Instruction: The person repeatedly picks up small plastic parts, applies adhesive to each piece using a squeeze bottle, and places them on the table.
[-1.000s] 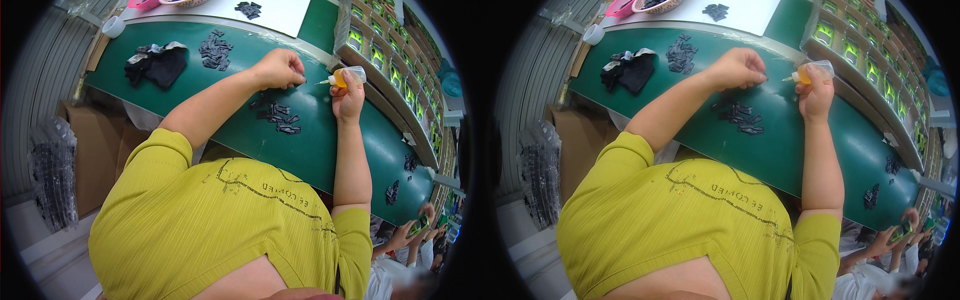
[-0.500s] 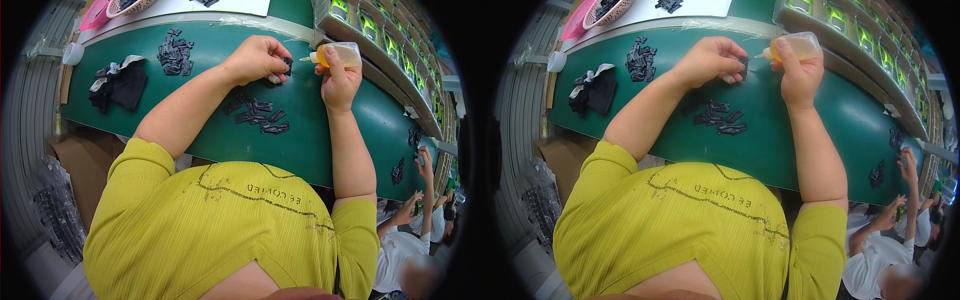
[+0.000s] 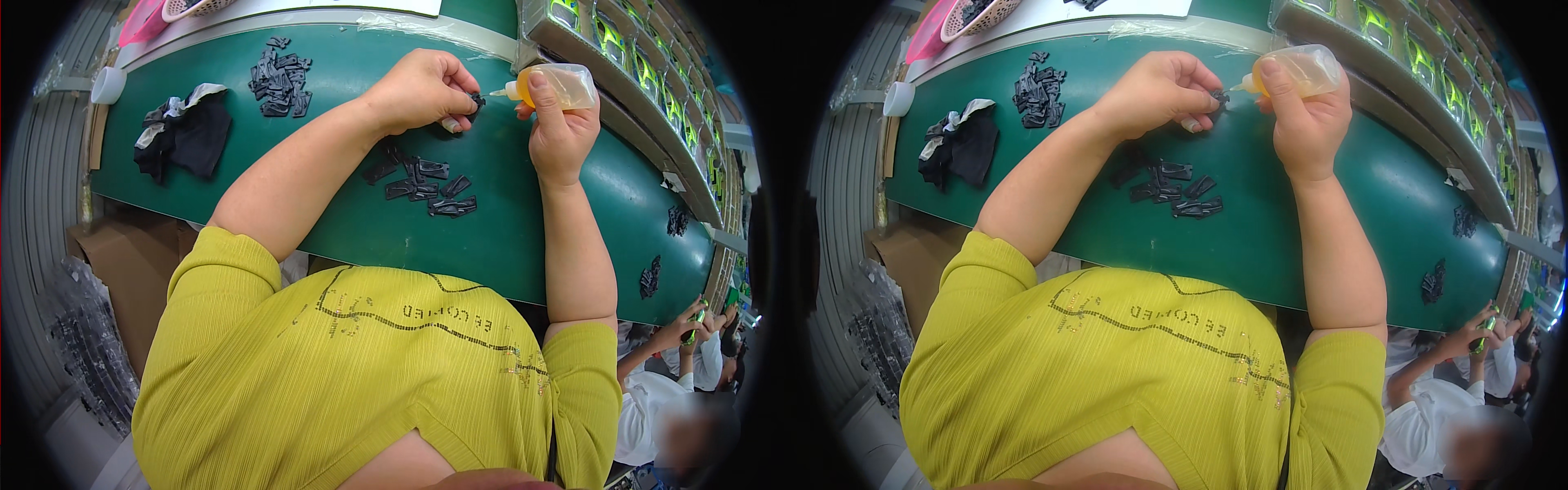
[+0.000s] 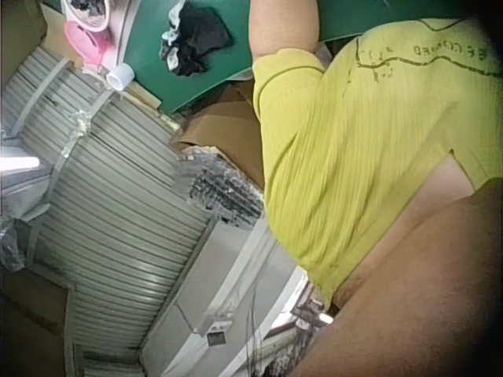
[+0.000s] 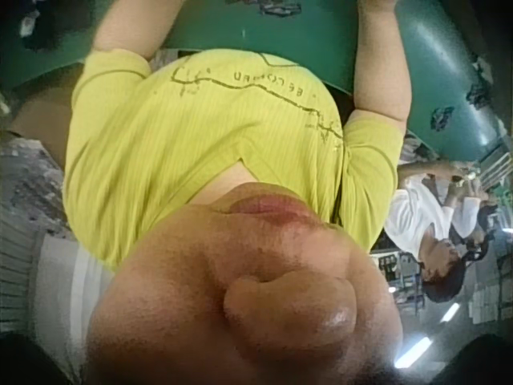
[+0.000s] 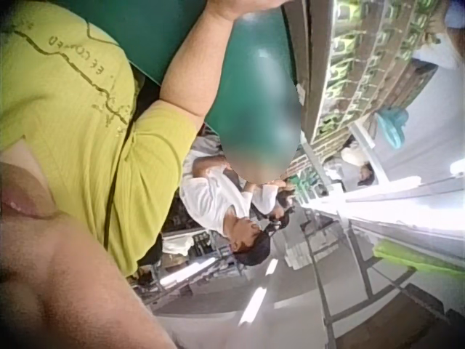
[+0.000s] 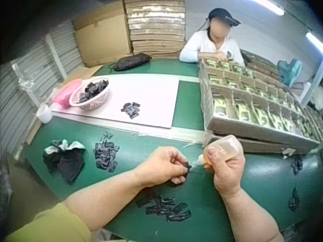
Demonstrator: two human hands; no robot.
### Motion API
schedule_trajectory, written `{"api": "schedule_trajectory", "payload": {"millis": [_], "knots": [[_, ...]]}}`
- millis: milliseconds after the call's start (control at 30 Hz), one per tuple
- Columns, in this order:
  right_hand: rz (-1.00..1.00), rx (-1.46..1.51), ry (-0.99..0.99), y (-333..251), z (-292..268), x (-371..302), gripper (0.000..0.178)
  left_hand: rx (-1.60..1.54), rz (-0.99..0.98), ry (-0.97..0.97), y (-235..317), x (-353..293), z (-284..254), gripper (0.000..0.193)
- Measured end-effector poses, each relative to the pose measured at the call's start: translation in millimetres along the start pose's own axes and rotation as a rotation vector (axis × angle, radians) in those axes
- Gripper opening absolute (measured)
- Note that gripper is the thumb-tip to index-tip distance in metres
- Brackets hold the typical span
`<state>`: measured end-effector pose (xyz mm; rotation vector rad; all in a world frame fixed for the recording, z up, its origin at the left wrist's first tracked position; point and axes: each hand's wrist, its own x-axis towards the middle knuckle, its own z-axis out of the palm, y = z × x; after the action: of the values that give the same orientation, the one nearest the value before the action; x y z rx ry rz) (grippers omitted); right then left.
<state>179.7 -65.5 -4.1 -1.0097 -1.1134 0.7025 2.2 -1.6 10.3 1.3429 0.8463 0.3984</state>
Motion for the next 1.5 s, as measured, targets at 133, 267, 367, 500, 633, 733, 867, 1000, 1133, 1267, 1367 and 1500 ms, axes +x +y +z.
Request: {"api": "schedule_trajectory", "payload": {"millis": [133, 267, 367, 500, 633, 733, 867, 1000, 1133, 1267, 1367, 1500], "knots": [[0.014, -0.005, 0.010, 2, 1, 0, 0.021, 0.009, -0.001, 0.001, 0, 0, 0, 0.026], [0.011, -0.035, 0.001, 2, -1, 0, 0.021, 0.020, 0.000, 0.002, 0, 0, 0, 0.027], [0.009, -0.030, -0.005, 2, -1, -1, 0.022, 0.017, 0.005, -0.001, 0, -1, 1, 0.027], [0.011, -0.052, 0.008, 1, 1, -2, 0.022, 0.023, 0.002, 0.002, -1, -1, 1, 0.028], [0.024, -0.037, 0.004, 1, 5, -1, 0.023, 0.020, -0.006, 0.007, -4, 0, -1, 0.027], [-0.062, -0.065, 0.056, -1, 0, -2, 0.020, 0.013, 0.010, 0.001, -1, 0, 1, 0.026], [0.018, 0.065, 0.054, 1, -8, 3, 0.016, -0.021, -0.013, 0.015, 1, 1, -1, 0.026], [0.066, 0.152, -0.019, -1, -7, -1, 0.016, -0.048, -0.012, 0.013, -1, 2, -3, 0.026], [0.120, 0.070, -0.053, -1, -3, -6, 0.024, -0.049, -0.020, 0.022, 0, 1, -3, 0.025], [0.117, 0.070, -0.080, 1, -3, -7, 0.028, -0.050, -0.010, 0.023, -1, 1, -3, 0.025], [0.109, 0.058, -0.095, 1, -3, -7, 0.028, -0.046, -0.007, 0.024, -2, 1, -3, 0.025], [0.103, 0.036, -0.084, 0, -3, -8, 0.028, -0.025, -0.006, 0.033, -1, 0, -2, 0.025]]}}
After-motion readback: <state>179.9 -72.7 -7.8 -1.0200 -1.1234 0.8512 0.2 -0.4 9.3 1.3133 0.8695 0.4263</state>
